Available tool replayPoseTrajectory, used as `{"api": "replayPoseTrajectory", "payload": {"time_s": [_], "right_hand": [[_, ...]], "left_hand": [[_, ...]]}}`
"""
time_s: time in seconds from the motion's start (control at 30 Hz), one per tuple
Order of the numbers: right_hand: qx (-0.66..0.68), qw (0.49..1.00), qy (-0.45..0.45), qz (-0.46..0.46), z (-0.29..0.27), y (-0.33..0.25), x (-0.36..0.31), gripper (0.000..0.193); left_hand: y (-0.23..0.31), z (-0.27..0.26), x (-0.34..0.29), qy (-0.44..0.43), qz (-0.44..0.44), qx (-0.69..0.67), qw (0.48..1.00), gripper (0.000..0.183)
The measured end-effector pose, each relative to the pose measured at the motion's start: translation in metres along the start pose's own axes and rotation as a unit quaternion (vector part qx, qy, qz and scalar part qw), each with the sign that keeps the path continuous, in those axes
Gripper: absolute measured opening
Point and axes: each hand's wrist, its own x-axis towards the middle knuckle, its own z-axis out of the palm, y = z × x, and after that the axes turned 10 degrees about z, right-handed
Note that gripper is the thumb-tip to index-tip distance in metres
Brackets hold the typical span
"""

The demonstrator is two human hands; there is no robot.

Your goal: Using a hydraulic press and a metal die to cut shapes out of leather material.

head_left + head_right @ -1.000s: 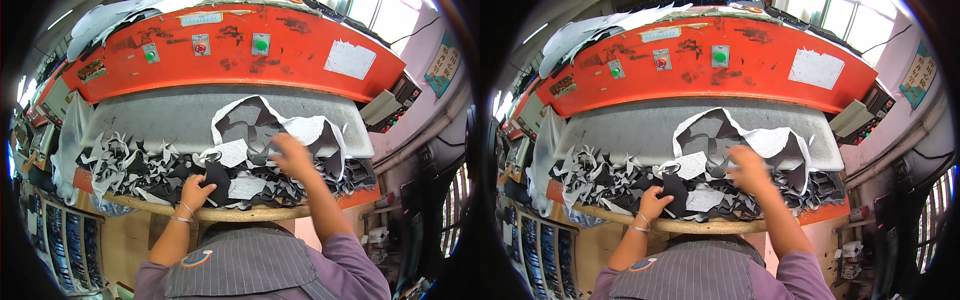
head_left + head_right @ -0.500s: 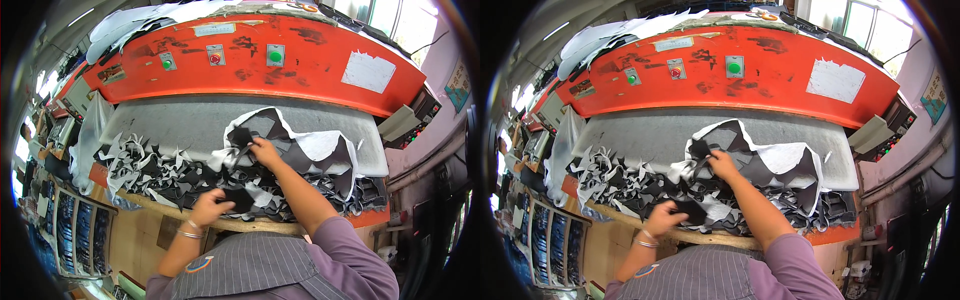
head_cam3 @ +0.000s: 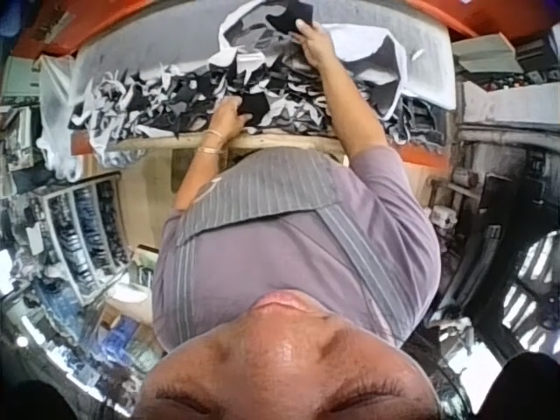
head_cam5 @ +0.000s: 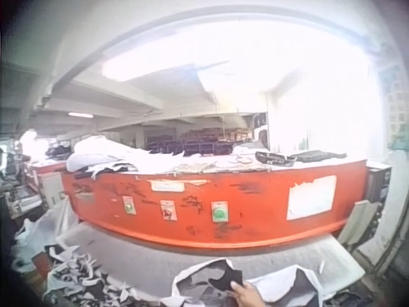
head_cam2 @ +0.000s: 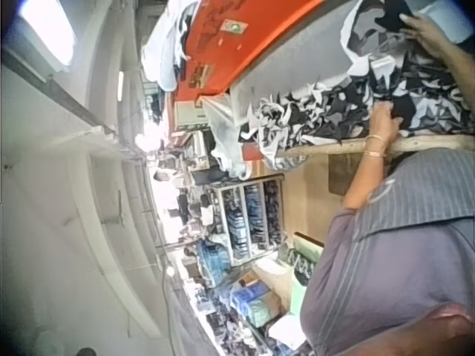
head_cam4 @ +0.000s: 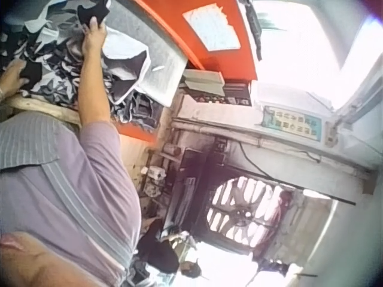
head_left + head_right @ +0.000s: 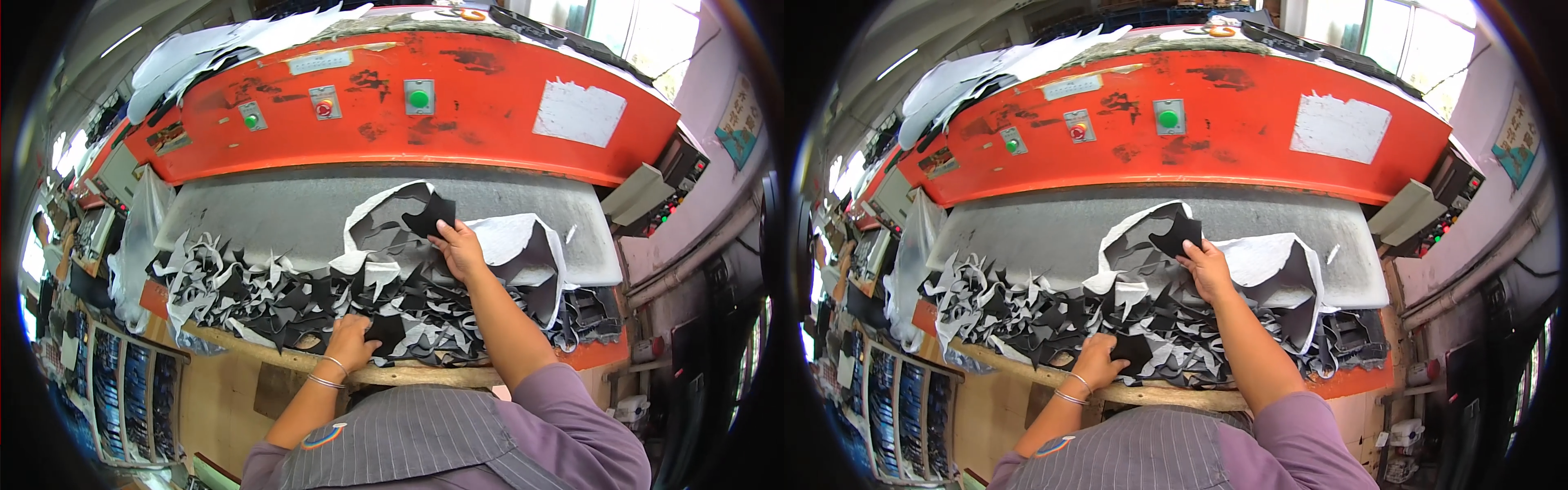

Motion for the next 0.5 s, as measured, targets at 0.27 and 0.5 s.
{"api": "replayPoseTrajectory", "payload": {"time_s": [0.27,0.5], "right_hand": [[-0.327,0.938,0.052,-0.108,-0.001,-0.011,-0.068,0.025],[-0.46,0.863,-0.206,-0.042,0.042,0.015,-0.143,0.025]], "left_hand": [[0.042,-0.034,-0.012,0.084,-0.002,-0.205,0.975,0.037],[0.057,-0.036,-0.007,0.263,0.205,-0.056,0.941,0.025]]}}
